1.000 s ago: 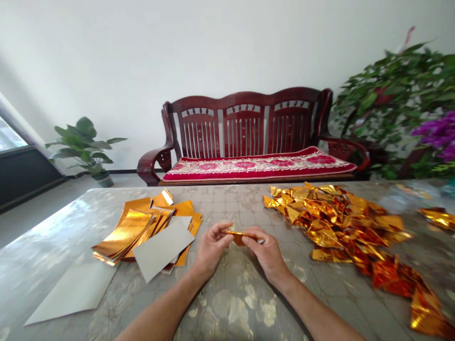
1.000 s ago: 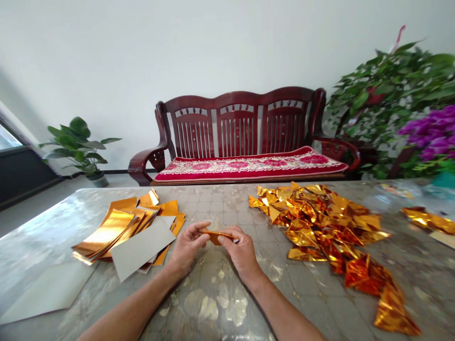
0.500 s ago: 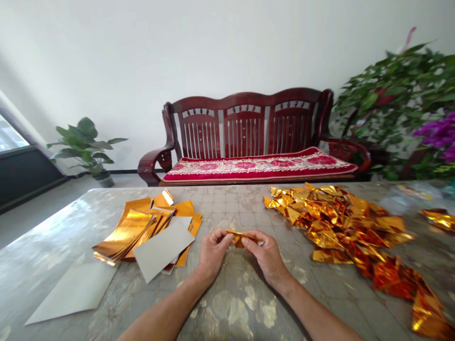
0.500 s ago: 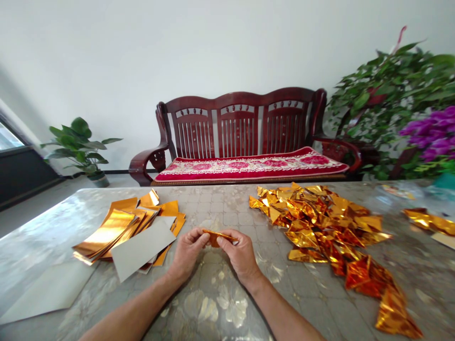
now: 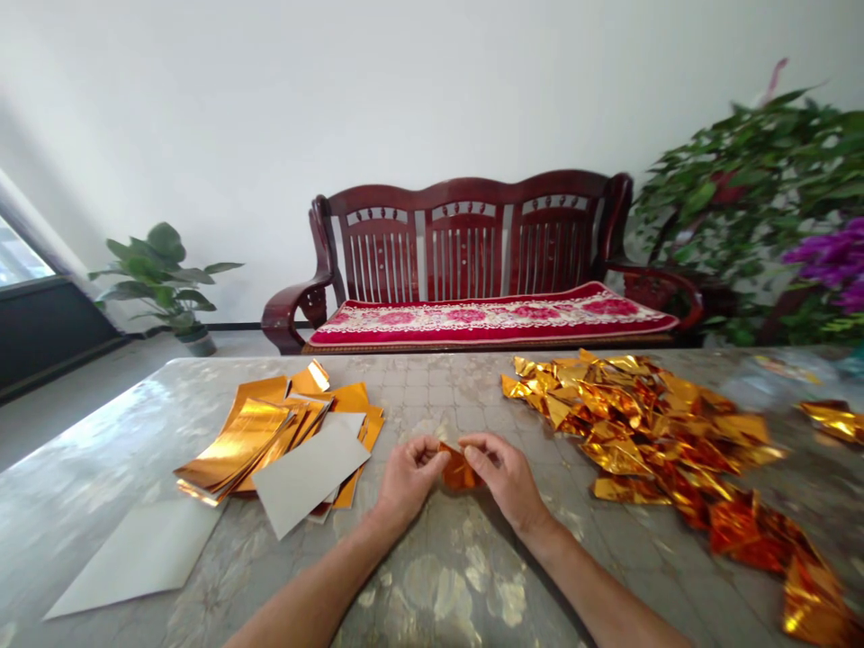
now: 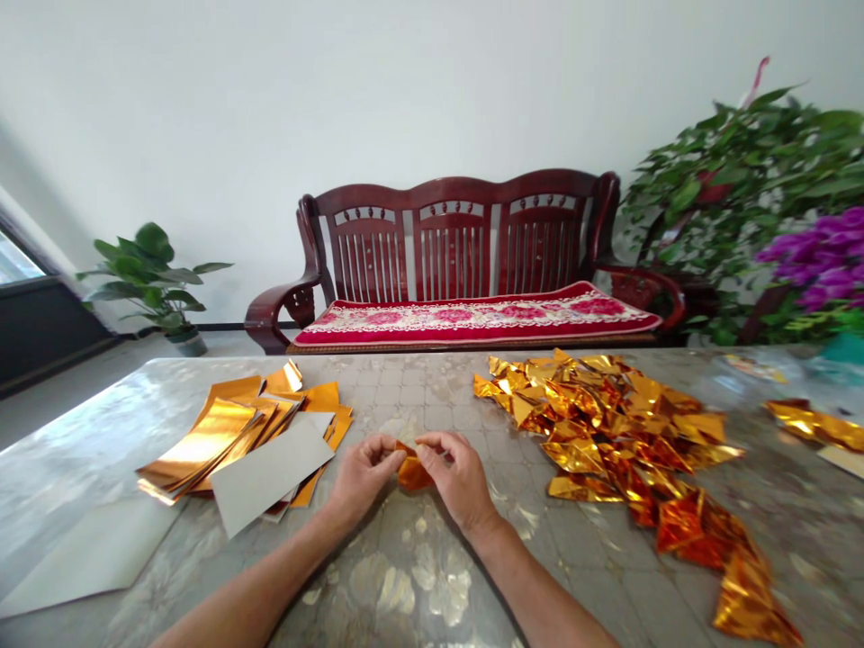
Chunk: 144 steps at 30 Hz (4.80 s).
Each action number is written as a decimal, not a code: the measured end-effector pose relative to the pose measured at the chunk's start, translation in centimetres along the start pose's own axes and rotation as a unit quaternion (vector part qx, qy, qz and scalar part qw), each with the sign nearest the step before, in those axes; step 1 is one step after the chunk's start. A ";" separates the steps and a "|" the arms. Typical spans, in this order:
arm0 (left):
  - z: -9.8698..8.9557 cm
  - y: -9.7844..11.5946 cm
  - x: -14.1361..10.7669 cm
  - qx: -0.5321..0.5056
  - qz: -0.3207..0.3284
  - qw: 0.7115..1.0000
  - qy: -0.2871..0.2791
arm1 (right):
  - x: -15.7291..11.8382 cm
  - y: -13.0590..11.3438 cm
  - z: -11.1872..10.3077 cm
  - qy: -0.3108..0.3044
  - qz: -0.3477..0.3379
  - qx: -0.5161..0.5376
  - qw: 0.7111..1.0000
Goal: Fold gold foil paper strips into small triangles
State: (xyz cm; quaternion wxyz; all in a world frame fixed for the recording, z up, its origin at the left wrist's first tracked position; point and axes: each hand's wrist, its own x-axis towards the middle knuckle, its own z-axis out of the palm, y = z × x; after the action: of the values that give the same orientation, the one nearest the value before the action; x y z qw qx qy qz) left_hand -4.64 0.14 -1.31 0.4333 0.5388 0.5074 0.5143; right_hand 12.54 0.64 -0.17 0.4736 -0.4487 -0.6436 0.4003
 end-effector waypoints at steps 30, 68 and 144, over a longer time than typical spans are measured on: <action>0.3 0.7 -0.5 -0.056 -0.061 0.995 -0.061 | -0.6 -0.2 1.4 0.056 0.010 -0.017 0.998; -0.2 1.3 -0.2 -0.107 -0.015 0.988 0.113 | 0.5 0.3 -2.1 0.025 -0.002 0.086 0.996; -3.0 -0.3 0.2 0.229 0.244 0.934 -0.128 | 0.7 1.7 -3.0 -0.096 -0.236 -0.144 0.956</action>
State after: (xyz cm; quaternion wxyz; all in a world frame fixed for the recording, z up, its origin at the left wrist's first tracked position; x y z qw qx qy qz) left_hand -7.64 0.22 -1.30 0.2204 0.7920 0.4044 0.4008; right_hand 15.68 2.04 -0.95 0.4215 -0.3067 -0.8241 0.2214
